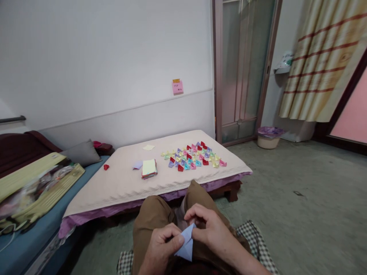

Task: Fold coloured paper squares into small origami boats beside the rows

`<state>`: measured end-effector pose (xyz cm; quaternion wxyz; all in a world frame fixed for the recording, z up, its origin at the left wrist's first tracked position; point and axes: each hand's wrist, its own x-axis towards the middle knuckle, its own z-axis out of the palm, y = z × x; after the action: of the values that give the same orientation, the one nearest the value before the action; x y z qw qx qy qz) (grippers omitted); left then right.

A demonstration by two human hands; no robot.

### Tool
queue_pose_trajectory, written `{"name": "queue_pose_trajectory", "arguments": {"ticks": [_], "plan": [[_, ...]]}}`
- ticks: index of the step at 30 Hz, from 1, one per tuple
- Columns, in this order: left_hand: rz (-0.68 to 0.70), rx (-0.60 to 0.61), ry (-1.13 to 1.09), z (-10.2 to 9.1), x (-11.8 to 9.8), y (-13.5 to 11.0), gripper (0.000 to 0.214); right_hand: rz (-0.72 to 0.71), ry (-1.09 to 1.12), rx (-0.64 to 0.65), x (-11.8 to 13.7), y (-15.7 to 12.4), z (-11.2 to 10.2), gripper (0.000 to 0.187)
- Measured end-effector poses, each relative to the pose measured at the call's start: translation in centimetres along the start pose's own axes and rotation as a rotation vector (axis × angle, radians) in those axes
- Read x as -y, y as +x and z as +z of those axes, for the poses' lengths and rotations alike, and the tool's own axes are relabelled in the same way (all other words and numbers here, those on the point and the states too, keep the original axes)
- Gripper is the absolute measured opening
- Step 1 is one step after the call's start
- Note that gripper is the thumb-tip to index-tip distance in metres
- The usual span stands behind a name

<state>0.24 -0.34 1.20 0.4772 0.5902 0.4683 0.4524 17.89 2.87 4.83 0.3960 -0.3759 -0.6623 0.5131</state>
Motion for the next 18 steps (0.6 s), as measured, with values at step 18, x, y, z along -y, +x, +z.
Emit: {"name": "queue_pose_trajectory", "arguments": {"ticks": [18], "plan": [[-0.113, -0.045, -0.262, 0.2, 1.0, 0.1, 0.03, 0.149, 0.271, -0.027, -1.3, 0.0, -0.1, 0.032]]}}
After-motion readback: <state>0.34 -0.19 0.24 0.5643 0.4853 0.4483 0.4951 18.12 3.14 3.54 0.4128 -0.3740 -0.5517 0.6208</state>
